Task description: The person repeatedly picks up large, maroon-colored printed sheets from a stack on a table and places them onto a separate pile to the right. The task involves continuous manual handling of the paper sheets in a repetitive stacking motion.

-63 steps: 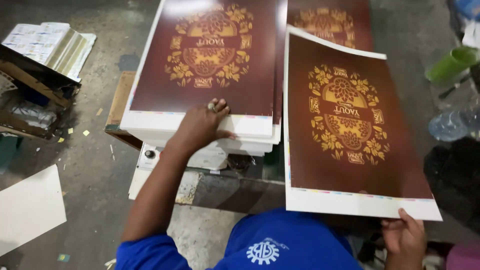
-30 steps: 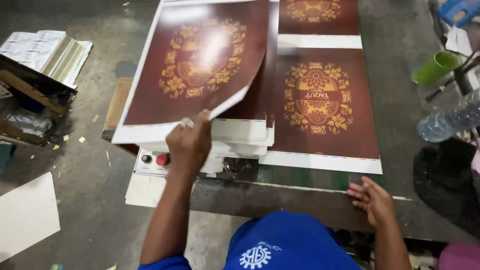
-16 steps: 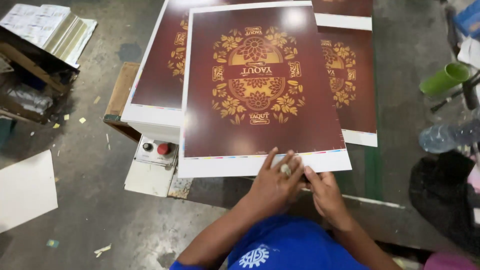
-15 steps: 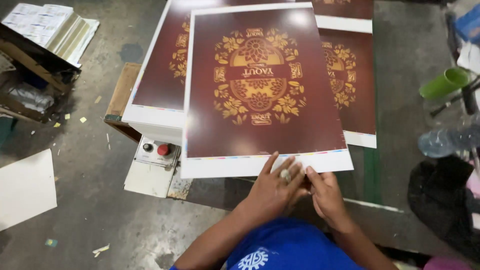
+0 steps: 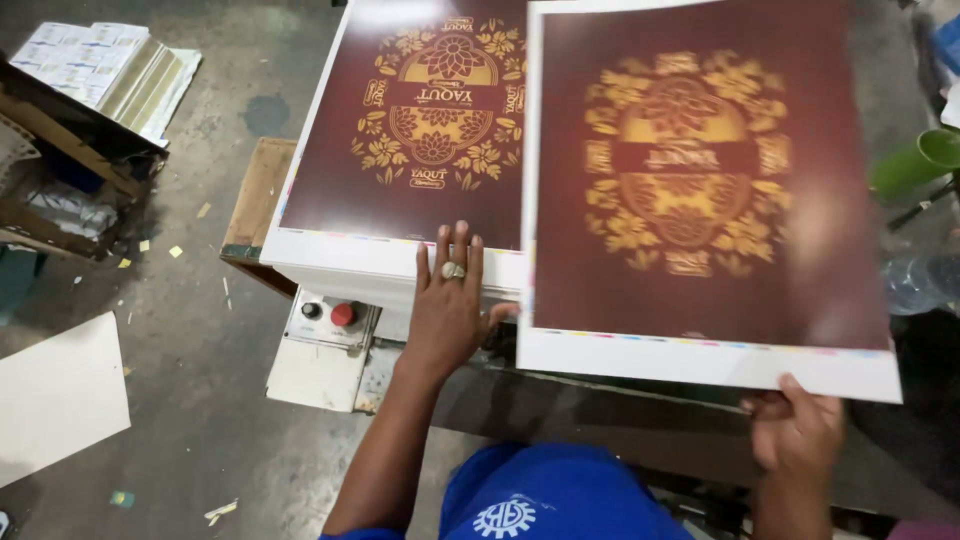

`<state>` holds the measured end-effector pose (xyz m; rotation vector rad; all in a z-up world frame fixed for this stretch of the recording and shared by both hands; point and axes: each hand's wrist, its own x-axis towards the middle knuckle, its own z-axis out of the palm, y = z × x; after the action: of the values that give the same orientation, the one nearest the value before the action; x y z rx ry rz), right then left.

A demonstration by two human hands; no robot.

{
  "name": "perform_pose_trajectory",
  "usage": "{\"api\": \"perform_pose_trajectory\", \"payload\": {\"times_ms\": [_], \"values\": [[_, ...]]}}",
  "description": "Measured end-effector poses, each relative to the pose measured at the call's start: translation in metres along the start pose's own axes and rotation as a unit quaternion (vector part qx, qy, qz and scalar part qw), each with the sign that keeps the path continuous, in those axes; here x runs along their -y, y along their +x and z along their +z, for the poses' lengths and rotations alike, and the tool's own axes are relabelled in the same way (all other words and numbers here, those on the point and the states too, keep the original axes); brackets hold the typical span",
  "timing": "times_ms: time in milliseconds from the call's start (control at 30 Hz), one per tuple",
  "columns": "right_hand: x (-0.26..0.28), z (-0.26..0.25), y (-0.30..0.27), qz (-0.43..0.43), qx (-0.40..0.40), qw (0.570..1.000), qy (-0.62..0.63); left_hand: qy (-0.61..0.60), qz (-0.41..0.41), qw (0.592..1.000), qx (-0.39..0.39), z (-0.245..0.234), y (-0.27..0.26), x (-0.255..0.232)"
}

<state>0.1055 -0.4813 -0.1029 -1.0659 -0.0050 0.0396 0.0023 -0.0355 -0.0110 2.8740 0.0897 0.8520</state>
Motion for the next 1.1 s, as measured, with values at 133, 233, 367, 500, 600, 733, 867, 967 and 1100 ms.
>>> {"api": "perform_pose_trajectory", "payload": {"times_ms": [133,233,367,500,600,733,867,967,1100], "values": [[-0.014,-0.068,-0.022,-0.023,0.002,0.999,0.04,0.006,-0.005,0.996,0.086,0.008,0.001,0.007],[-0.014,-0.095,-0.036,0.003,-0.05,0.998,0.023,0.027,-0.015,0.993,0.112,0.014,0.0,0.019],[-0.028,-0.16,-0.033,0.031,-0.044,0.999,-0.006,0.026,0.038,0.991,0.126,-0.009,0.016,0.021],[-0.055,-0.207,-0.037,0.04,-0.049,0.997,-0.039,0.048,0.081,0.995,-0.032,-0.006,0.011,0.026],[-0.054,-0.18,-0.042,0.056,-0.054,0.994,-0.073,0.011,0.057,0.993,-0.103,-0.019,0.022,0.011],[-0.059,-0.161,-0.046,0.068,-0.088,0.989,-0.092,0.005,0.043,0.994,-0.103,-0.016,0.014,0.006],[-0.072,-0.144,-0.03,0.08,-0.059,0.992,-0.083,0.025,0.068,0.997,0.012,-0.02,0.01,-0.002],[-0.087,-0.125,-0.005,0.095,-0.039,0.989,-0.104,0.035,0.062,0.996,0.057,-0.017,0.008,0.0],[-0.085,-0.077,0.035,0.143,-0.009,0.979,-0.147,0.0,0.035,0.996,0.087,-0.022,0.005,0.003]]}}
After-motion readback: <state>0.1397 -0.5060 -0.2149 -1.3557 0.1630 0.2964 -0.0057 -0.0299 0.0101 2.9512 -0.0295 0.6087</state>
